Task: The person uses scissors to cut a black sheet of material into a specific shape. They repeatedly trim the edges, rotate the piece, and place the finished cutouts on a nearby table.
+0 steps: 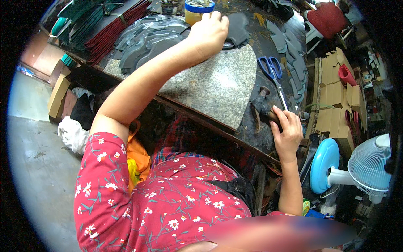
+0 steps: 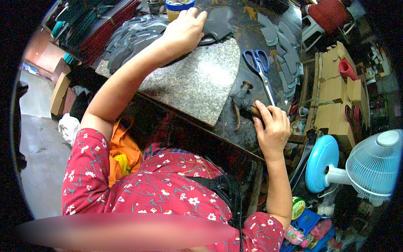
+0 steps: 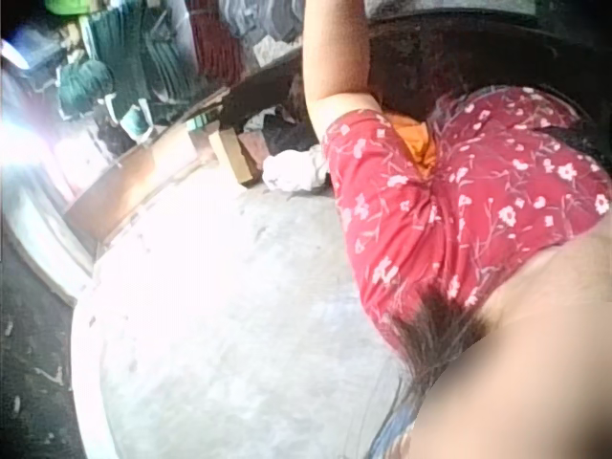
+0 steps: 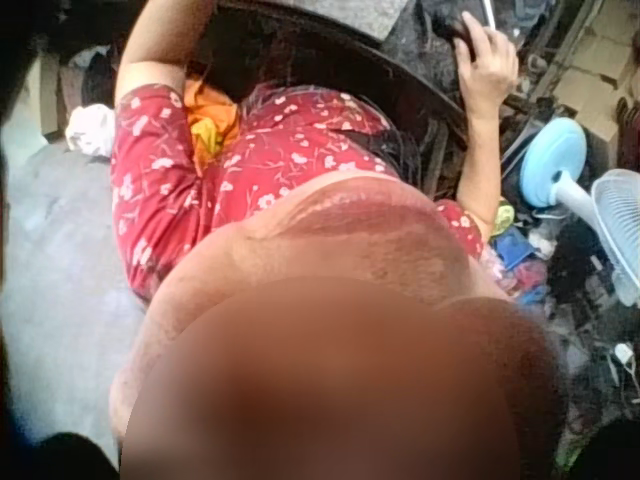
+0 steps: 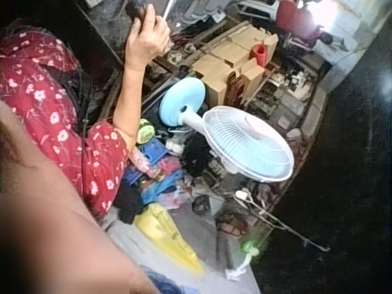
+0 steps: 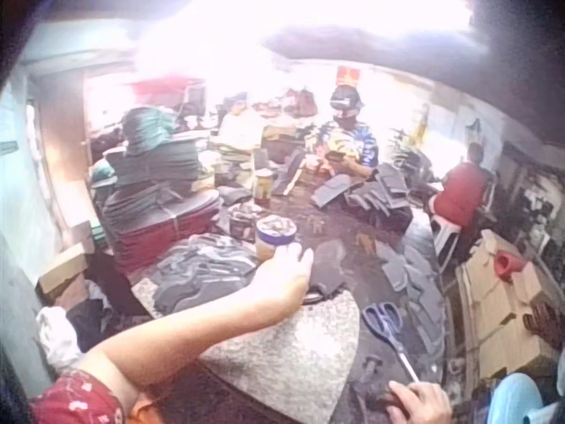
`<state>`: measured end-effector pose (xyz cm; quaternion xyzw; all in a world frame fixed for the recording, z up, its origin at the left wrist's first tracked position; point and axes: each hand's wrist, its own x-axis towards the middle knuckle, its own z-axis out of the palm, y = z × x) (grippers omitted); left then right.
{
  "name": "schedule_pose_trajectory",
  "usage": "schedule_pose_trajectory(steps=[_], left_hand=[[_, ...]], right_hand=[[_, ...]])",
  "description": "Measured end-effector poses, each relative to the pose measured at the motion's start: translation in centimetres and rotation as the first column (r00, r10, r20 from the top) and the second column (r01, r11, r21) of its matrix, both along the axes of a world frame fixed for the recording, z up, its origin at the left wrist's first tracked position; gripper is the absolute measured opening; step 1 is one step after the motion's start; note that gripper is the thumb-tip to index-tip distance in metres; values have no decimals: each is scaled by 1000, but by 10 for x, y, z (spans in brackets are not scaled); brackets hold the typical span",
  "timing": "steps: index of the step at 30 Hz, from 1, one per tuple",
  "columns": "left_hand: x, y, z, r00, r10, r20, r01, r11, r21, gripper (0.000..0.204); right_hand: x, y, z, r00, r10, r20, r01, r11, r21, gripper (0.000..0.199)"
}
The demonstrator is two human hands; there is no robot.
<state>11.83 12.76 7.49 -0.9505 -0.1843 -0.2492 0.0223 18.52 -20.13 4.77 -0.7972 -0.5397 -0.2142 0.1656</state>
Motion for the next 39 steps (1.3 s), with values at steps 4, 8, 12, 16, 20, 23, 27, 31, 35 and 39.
schedule_pose_trajectory(steps=[4, 8, 12, 16, 20, 23, 27, 31, 35, 39], left_hand=[[23, -12, -13, 944, -328, 37, 300, 899, 319, 38], [45, -7, -14, 938, -204, -279, 238, 967, 92, 33], [53, 7, -6, 932, -181, -315, 236, 961, 146, 33], [75, -1, 2, 904, -111, -414, 193, 968, 162, 37], [115, -22, 3, 903, -319, -289, 358, 929, 95, 42], [153, -39, -5, 886, -401, -233, 412, 911, -2, 48], [193, -50, -18, 897, -414, -154, 408, 910, -69, 39], [212, -52, -24, 900, -420, -115, 431, 896, 108, 15], [216, -54, -27, 889, -418, -186, 454, 855, 250, 18], [215, -46, -24, 871, -484, -80, 488, 842, 230, 17]], right_hand=[[0, 0, 3, 1000, -3, -2, 3, 1000, 2, 46], [-1, 1, 4, 1000, -1, -11, 1, 1000, -11, 41], [-2, 3, 4, 1000, 12, -17, -11, 999, 35, 34], [8, 5, 12, 980, 15, -198, -3, 998, 62, 25], [54, 13, 29, 951, 40, -307, -34, 999, 24, 29], [105, 32, 32, 994, -102, -39, 99, 993, -61, 40], [148, 57, 12, 928, -363, -89, 336, 914, -229, 64], [154, 60, -5, 917, -395, -57, 364, 887, -285, 60], [148, 61, -13, 929, -367, 46, 367, 900, -237, 56], [146, 63, -19, 932, -361, 23, 359, 916, -178, 56]])
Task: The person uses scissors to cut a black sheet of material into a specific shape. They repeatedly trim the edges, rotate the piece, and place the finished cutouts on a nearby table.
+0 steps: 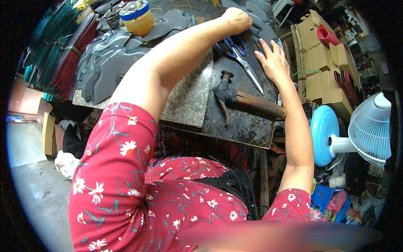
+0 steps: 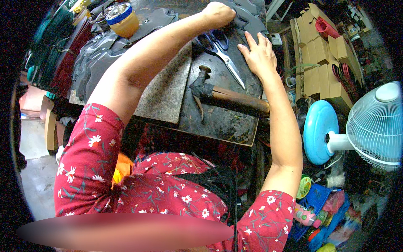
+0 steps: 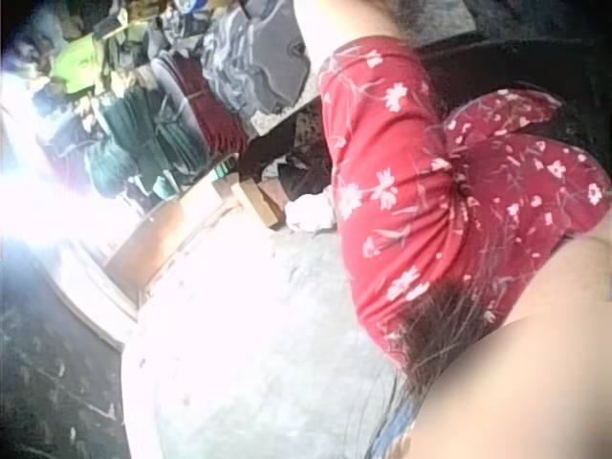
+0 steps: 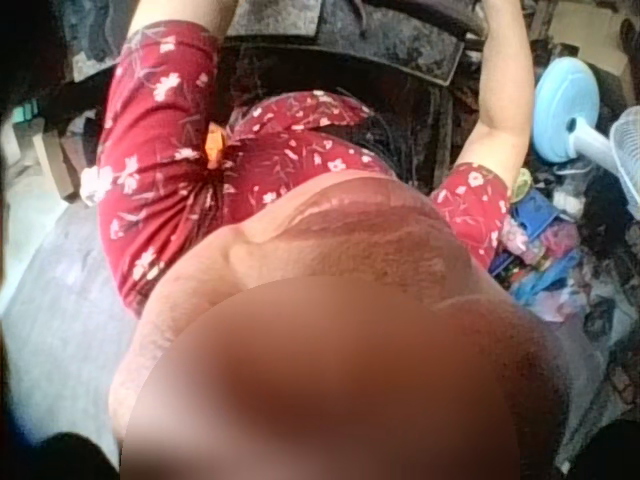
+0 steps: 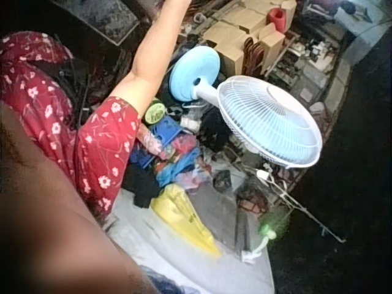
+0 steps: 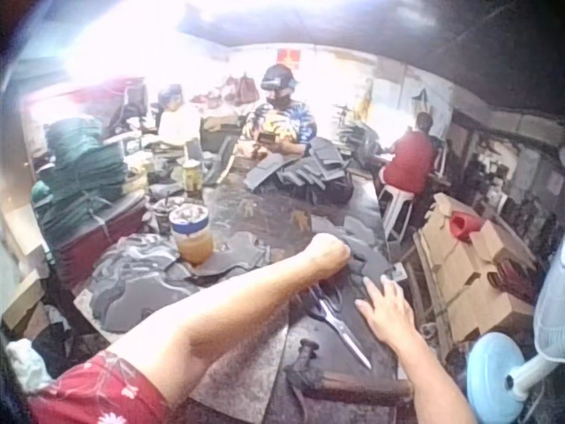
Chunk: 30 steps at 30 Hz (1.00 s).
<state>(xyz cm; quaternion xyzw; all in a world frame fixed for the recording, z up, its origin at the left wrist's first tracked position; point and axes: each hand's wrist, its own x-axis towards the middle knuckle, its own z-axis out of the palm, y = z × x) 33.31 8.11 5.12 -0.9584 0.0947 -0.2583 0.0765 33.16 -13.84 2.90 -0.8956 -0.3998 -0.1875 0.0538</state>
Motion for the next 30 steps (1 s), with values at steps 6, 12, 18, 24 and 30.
schedule_pose_trajectory(steps=[6, 12, 18, 24, 30], left_hand=[[-34, 39, 51, 975, 143, 169, -99, 964, -247, 20], [-110, 50, 127, 912, 173, 372, 27, 879, -477, 20], [-206, 54, 139, 913, -178, 367, 407, 326, -853, 19], [-288, 30, 53, 950, -308, -46, -52, -12, -999, 26], [-305, 26, 8, 960, -244, -138, -202, -263, -943, 26]], right_hand=[[5, -1, -4, 1000, 23, 0, -23, 1000, 21, 56], [9, 0, -8, 1000, 22, 7, -23, 1000, 15, 56], [12, 2, 14, 1000, 5, -21, -7, 994, -110, 65], [-18, 36, 35, 947, 305, 100, -311, 949, 52, 35], [-41, 73, 32, 992, 55, -113, -74, 983, -170, 40]])
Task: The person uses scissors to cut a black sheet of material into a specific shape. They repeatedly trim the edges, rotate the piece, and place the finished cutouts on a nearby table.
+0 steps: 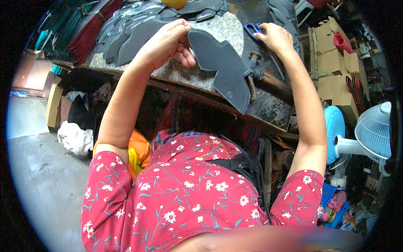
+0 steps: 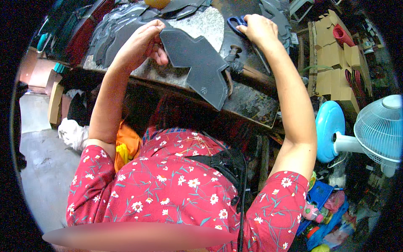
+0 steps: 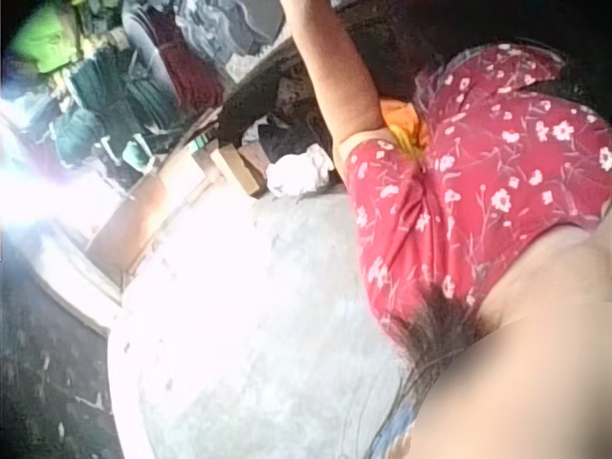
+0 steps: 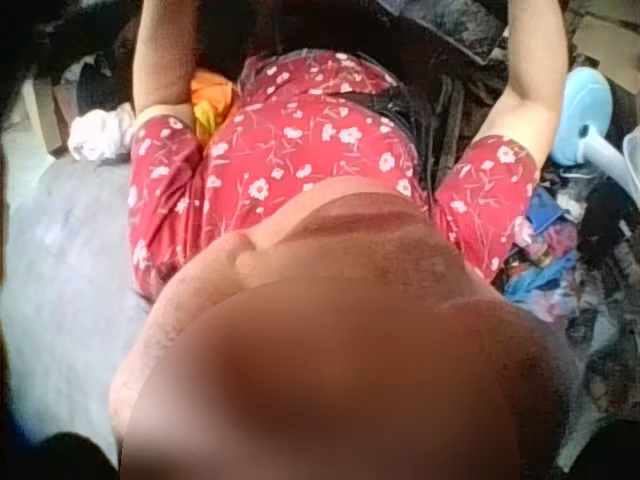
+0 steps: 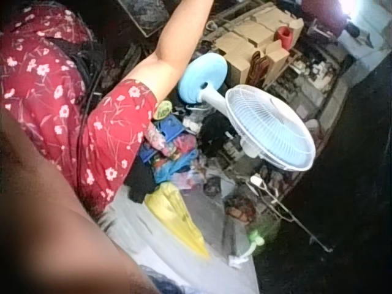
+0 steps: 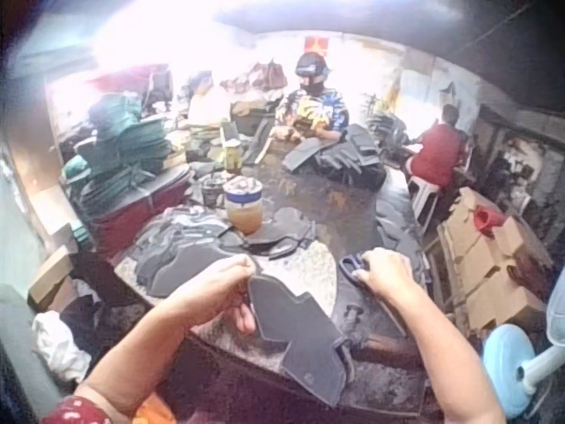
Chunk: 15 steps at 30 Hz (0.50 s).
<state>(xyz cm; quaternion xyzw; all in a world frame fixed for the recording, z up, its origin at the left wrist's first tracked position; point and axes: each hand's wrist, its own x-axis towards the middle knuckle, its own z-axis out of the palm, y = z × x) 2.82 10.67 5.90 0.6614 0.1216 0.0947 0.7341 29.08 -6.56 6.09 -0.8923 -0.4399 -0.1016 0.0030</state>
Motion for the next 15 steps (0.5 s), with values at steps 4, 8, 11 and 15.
schedule_pose_trajectory(steps=[4, 8, 11, 15], left_hand=[[-3, 0, -7, 996, 85, 27, -79, 981, -175, 30], [-5, -9, -16, 986, 143, 82, -144, 990, 0, 38], [-6, -16, -21, 977, 149, 155, -165, 982, 91, 48], [-5, -17, -22, 972, 157, 174, -157, 988, -9, 85]], right_hand=[[-4, 0, 21, 988, 90, -130, -66, 982, 177, 44], [-41, -40, 47, 876, 470, -102, -408, 839, 360, 36], [-85, -84, 53, 792, 610, -5, -598, 778, 190, 37], [-115, -121, 42, 886, 459, -70, -458, 889, 28, 29]])
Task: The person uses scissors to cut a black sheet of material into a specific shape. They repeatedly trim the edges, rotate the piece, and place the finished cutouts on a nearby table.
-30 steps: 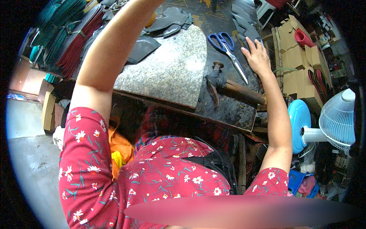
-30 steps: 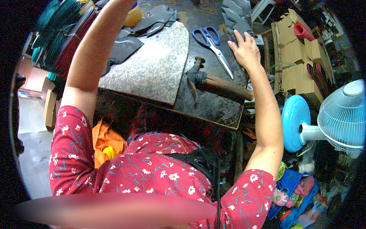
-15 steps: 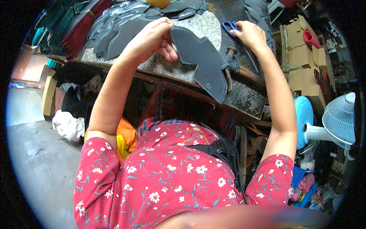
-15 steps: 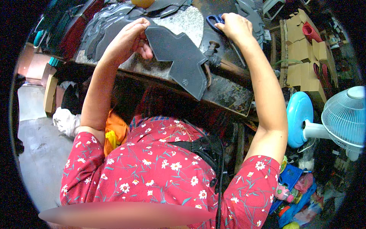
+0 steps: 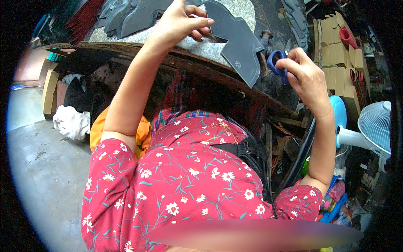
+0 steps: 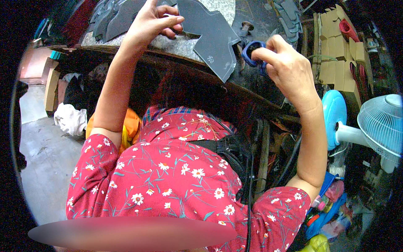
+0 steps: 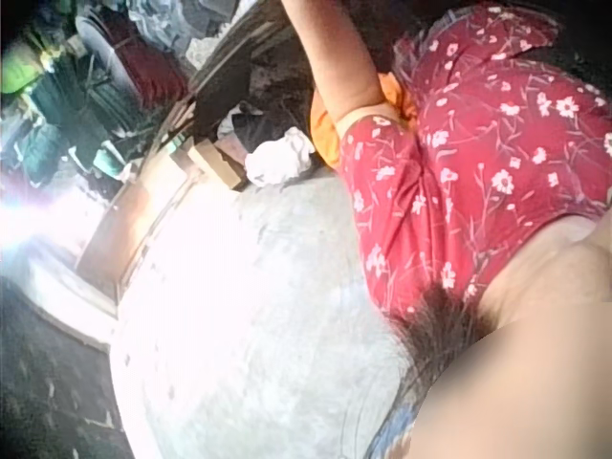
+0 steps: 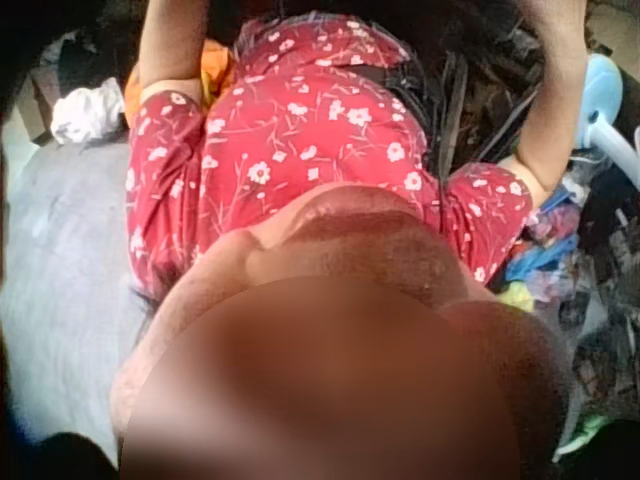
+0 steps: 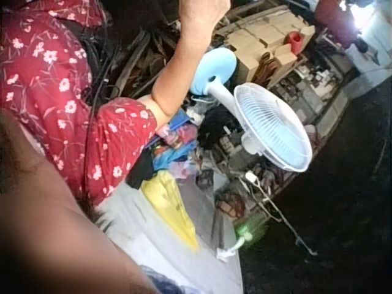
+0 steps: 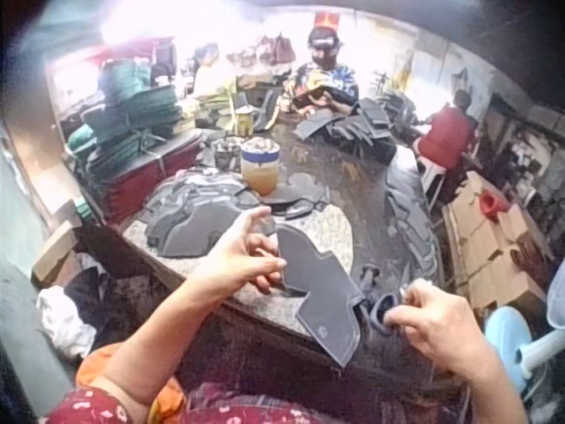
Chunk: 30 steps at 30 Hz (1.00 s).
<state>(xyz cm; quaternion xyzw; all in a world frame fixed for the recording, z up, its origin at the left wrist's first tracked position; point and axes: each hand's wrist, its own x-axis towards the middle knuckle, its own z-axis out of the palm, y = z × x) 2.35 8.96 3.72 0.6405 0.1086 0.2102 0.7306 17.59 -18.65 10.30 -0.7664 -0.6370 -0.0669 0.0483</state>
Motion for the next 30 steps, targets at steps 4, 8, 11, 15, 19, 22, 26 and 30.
schedule_pose_trajectory(steps=[4, 8, 11, 15, 19, 22, 26, 30], left_hand=[[14, -11, 0, 994, 112, 18, -114, 985, 132, 82], [17, -32, 6, 960, 177, 216, -201, 976, 90, 75], [12, -41, 13, 937, 210, 279, -204, 978, -51, 70], [-6, -41, 20, 922, 187, 340, -197, 980, -8, 66], [-17, -45, 17, 916, 216, 338, -160, 970, -184, 60], [-16, -50, 11, 910, 216, 355, -71, 923, -378, 56], [-15, -43, 10, 920, 191, 341, -74, 942, -327, 48], [-12, -49, 7, 942, 127, 310, -6, 932, -363, 45]], right_hand=[[11, -13, -7, 944, -109, -310, 129, 991, 46, 22], [12, -14, -10, 870, -339, -357, 374, 927, 31, 17], [6, -5, -14, 849, -484, -212, 501, 865, 28, 33], [9, -8, -15, 795, -598, -100, 589, 801, -112, 36], [24, -32, -21, 763, -618, -188, 612, 785, -94, 36], [31, -50, -24, 768, -640, -31, 635, 767, -96, 36], [20, -55, -21, 421, -597, -683, 575, 758, -308, 34], [-18, -48, -22, 311, -35, -950, 394, 914, 95, 43]])
